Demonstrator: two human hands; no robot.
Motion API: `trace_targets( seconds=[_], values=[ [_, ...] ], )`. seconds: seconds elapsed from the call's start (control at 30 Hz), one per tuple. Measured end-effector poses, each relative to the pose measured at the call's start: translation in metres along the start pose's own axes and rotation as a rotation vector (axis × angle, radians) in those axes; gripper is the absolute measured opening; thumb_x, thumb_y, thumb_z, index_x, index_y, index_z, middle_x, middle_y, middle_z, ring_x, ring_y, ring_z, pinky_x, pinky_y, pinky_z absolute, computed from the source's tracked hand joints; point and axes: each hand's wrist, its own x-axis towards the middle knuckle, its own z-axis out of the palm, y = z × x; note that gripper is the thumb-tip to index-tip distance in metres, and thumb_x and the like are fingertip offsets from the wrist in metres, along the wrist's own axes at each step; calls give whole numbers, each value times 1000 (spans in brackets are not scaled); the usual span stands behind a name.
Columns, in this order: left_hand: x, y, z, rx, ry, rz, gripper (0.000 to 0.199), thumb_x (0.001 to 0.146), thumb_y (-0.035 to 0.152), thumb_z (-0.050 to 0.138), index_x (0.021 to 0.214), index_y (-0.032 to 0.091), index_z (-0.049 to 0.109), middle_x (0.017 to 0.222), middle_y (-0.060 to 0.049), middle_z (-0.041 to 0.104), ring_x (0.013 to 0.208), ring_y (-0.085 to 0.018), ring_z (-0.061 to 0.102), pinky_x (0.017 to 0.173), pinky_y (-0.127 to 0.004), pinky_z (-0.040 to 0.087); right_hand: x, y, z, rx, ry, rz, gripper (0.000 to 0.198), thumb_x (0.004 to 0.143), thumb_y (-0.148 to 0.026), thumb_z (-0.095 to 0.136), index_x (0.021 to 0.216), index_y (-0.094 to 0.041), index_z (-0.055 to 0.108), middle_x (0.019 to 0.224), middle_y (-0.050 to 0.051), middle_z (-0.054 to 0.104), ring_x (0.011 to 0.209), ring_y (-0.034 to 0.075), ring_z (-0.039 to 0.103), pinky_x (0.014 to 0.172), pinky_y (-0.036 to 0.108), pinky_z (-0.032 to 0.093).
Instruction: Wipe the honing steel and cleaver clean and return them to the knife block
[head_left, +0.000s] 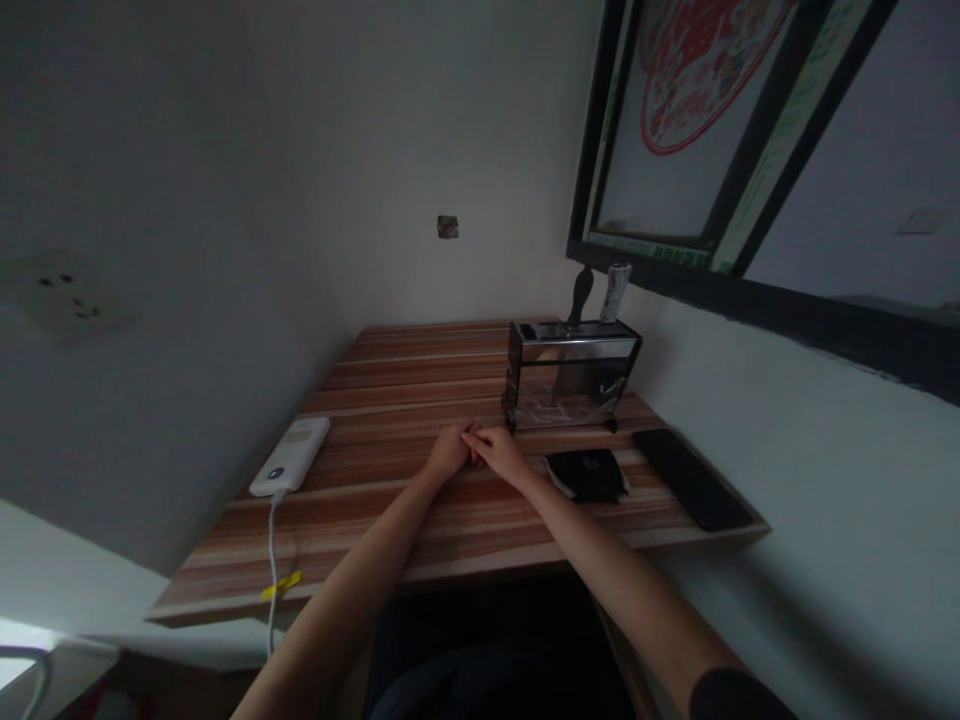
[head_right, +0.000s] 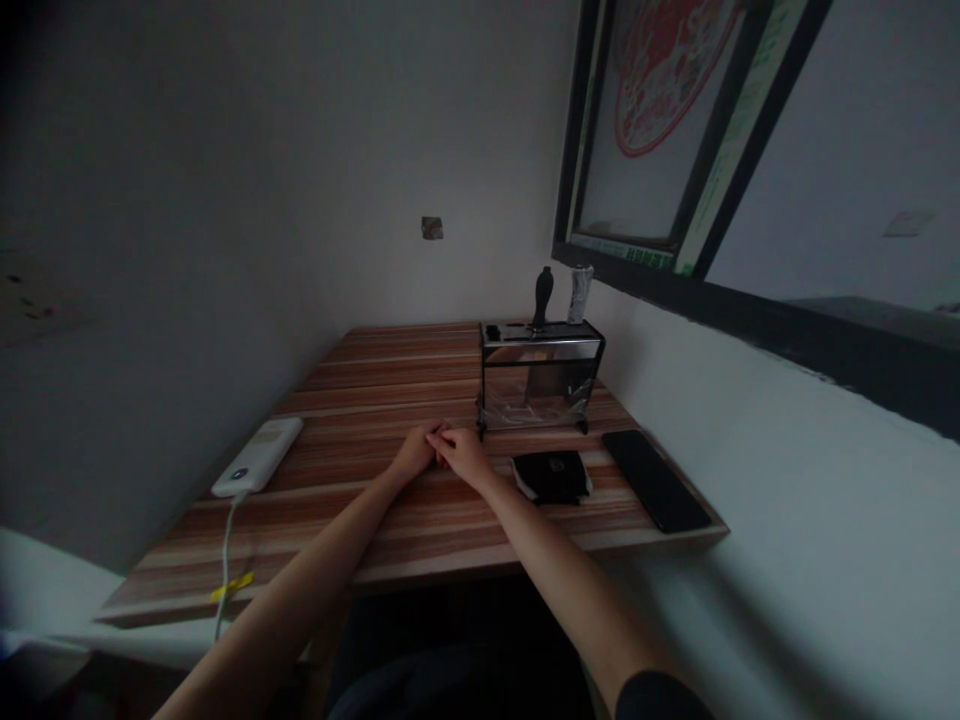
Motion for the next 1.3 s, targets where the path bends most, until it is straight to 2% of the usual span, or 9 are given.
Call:
trace_targets(
  seconds=[0.17,0.43,0.67,0.87,1.1,1.3],
  values=[
    [-1,1,0,-7,4,8,23,93,31,50,91,11,61,78,-1,63,70,-12,62,68,-30,53,0,0,0,2,2,-4,53,83,-59,48,48,-20,51,43,-1,52,43,12,50,48,23,38],
    [-1,-1,0,8,-16,-5,25,91,31,54,108,13,58,102,-6,62,84,-16,63,73,-35,54,0,0,1,-9,9,-13,55,83,-60,47,48,-19,51,42,-2,50,43,11,49,48,22,37],
    [-1,-1,-1,10,-8,12,21,92,30,51,93,11,61,82,-2,63,71,-13,62,67,-30,53,0,1,0,-4,5,-22,55,83,-61,47,48,-19,51,42,-2,50,43,11,50,49,23,38],
    [-1,-4,0,15,-6,11,23,91,31,54,101,12,59,92,-4,64,76,-14,62,68,-31,54,-1,0,-1,-2,-5,-29,54,83,-61,47,48,-19,51,42,-2,50,43,11,50,50,23,38],
    [-1,-1,-1,16,4,17,24,94,28,48,86,11,62,72,0,62,66,-12,61,66,-29,52,-3,-5,-2,-7,-10,-27,52,84,-59,48,50,-19,50,43,-2,50,43,11,50,50,23,39],
    [-1,0,-1,17,-29,-2,24,91,31,54,106,13,58,99,-6,63,82,-16,63,73,-34,54,-2,-5,-1,-23,-8,-16,52,85,-55,49,49,-19,50,43,-2,50,43,11,49,49,23,38]
  ],
)
